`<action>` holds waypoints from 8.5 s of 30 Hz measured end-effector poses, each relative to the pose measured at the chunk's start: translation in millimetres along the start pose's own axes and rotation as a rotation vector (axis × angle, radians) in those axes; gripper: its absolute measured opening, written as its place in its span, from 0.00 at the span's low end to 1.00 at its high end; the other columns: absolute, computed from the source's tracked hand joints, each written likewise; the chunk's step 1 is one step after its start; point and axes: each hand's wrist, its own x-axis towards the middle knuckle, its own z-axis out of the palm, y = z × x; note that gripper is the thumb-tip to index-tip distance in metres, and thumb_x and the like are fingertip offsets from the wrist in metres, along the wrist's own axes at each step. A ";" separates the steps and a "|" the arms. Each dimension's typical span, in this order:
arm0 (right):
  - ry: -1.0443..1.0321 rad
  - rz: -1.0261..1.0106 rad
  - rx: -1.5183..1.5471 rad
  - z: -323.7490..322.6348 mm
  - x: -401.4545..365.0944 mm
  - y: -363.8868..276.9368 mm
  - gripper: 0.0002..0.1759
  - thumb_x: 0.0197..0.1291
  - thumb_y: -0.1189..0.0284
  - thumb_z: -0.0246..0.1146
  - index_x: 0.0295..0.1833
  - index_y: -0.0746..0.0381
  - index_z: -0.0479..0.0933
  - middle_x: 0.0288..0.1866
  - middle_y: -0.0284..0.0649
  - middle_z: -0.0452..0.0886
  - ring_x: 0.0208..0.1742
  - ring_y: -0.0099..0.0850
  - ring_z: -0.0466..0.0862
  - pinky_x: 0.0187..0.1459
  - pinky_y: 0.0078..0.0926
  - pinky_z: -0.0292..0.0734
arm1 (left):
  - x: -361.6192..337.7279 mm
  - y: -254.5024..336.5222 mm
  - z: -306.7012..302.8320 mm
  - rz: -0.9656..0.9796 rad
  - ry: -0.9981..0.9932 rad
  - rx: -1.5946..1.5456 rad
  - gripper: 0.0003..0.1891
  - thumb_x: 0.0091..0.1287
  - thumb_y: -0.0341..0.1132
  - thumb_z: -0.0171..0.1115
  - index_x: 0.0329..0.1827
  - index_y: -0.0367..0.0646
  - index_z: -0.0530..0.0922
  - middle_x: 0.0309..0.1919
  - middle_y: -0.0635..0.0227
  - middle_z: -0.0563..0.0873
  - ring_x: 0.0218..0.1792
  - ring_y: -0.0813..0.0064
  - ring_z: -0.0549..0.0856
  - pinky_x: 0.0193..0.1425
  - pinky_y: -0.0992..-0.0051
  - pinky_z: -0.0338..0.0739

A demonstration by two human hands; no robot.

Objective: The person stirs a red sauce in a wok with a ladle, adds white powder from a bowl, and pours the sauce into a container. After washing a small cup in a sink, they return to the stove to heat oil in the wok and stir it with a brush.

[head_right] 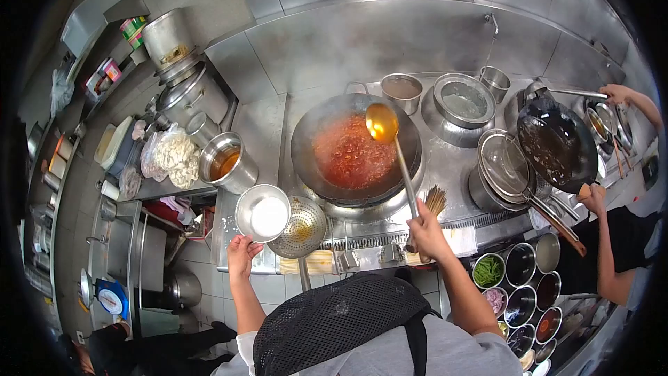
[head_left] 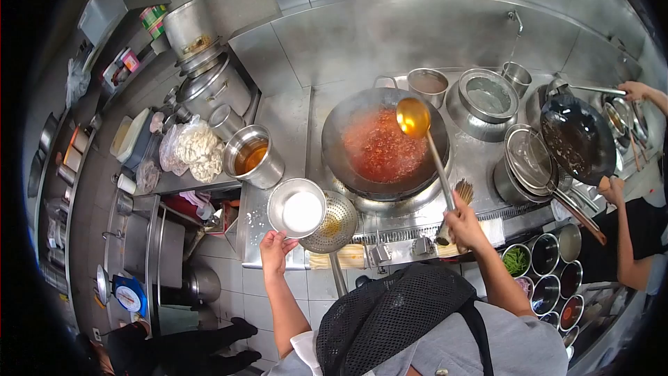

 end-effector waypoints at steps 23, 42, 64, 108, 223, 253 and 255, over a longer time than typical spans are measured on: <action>-0.521 0.654 1.169 -3.6 67.8 37.2 0.37 0.73 0.71 0.55 0.81 0.39 0.47 0.26 0.30 0.70 0.18 0.20 0.66 0.17 0.22 0.66 | 101.9 107.3 131.3 0.091 -0.264 0.102 0.08 0.71 0.28 0.61 0.34 0.42 0.71 0.31 0.64 0.83 0.32 0.67 0.89 0.38 0.70 0.90; -0.210 0.091 -0.050 -7.9 60.9 46.1 0.39 0.71 0.70 0.54 0.83 0.43 0.46 0.24 0.37 0.75 0.18 0.28 0.74 0.18 0.29 0.73 | 158.1 139.7 230.2 0.262 -0.350 0.370 0.06 0.72 0.28 0.59 0.35 0.39 0.74 0.31 0.60 0.86 0.31 0.66 0.90 0.37 0.73 0.89; -0.223 0.208 0.133 -3.5 11.1 44.6 0.41 0.72 0.70 0.55 0.83 0.38 0.44 0.27 0.36 0.73 0.20 0.26 0.74 0.22 0.28 0.73 | 186.3 82.8 268.0 0.263 -0.230 0.094 0.05 0.72 0.25 0.57 0.38 0.34 0.71 0.34 0.56 0.84 0.33 0.59 0.90 0.36 0.69 0.91; -0.187 0.439 0.505 61.6 7.1 19.1 0.36 0.73 0.70 0.54 0.81 0.37 0.51 0.25 0.30 0.69 0.16 0.20 0.65 0.15 0.22 0.65 | -15.1 -159.7 -123.7 -0.043 0.494 -0.265 0.20 0.73 0.44 0.62 0.60 0.42 0.70 0.53 0.56 0.84 0.35 0.69 0.84 0.42 0.69 0.85; 0.083 -0.298 -0.746 -7.5 34.8 52.3 0.32 0.66 0.67 0.60 0.75 0.56 0.66 0.32 0.55 0.84 0.33 0.48 0.87 0.39 0.45 0.81 | -25.0 -11.1 128.5 0.738 -0.226 0.240 0.10 0.73 0.31 0.62 0.52 0.36 0.80 0.40 0.62 0.86 0.38 0.76 0.83 0.45 0.75 0.79; -0.190 0.143 0.134 -195.2 -49.8 197.0 0.29 0.75 0.67 0.58 0.77 0.63 0.62 0.48 0.33 0.82 0.46 0.17 0.78 0.50 0.16 0.73 | 160.5 -144.8 817.8 0.876 -0.928 1.608 0.27 0.59 0.46 0.74 0.62 0.53 0.80 0.62 0.51 0.79 0.65 0.50 0.77 0.68 0.59 0.73; -0.172 0.174 -0.083 -171.1 -54.2 165.1 0.26 0.72 0.64 0.62 0.72 0.62 0.71 0.36 0.31 0.83 0.37 0.20 0.80 0.42 0.20 0.76 | 165.7 -132.4 788.3 1.001 -1.086 1.553 0.41 0.58 0.43 0.75 0.76 0.58 0.66 0.75 0.52 0.66 0.74 0.49 0.66 0.76 0.60 0.64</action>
